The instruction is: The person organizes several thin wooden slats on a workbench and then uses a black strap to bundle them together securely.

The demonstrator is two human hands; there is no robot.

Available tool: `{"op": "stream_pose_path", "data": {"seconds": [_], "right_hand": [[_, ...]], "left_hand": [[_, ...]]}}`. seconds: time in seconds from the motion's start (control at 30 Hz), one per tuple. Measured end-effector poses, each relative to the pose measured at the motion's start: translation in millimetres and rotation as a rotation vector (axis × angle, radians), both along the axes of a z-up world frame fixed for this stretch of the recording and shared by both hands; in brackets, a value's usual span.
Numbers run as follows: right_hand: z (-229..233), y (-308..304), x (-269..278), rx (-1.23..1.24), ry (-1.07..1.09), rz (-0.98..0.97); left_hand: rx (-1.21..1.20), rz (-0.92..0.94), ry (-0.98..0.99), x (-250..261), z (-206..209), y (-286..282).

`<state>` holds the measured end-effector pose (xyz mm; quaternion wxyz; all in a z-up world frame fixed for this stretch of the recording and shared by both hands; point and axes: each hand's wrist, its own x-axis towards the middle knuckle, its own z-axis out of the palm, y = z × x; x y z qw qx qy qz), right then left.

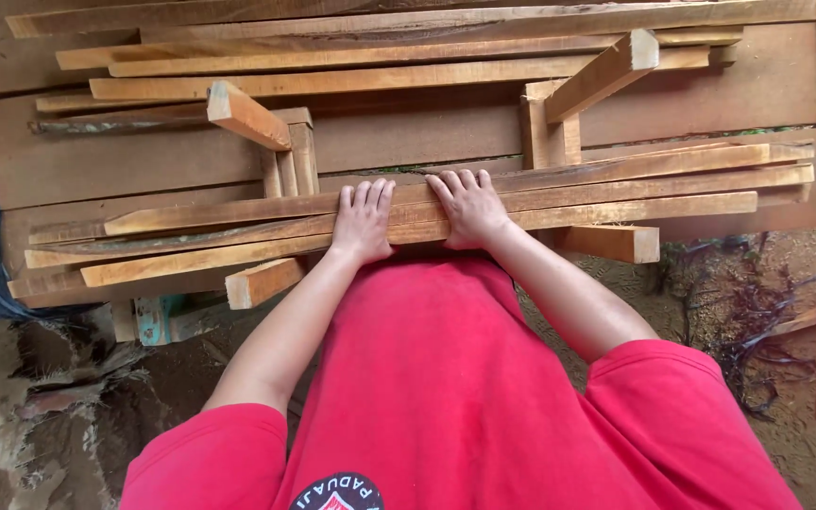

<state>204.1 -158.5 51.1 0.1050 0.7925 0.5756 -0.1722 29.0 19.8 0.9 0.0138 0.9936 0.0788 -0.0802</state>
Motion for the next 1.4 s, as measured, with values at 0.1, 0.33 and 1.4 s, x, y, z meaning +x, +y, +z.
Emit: {"op": "stream_pose_path", "data": {"seconds": [0.1,0.33,1.4], "right_hand": [[-8.3,2.2,3.1,-0.051,0.053,0.004],[8.5,-6.4,-4.8,0.046,0.022,0.017],[-4.4,-145.0,-17.3,0.863,1.638,-1.892]], "left_hand": [[-0.003,0.018,0.015,0.5,-6.9,-1.2],[0.023,-0.014,-0.087,-6.9,0.1,-5.7],[-2.174,1.694,-0.531,-94.8,41.5,-8.4]]}}
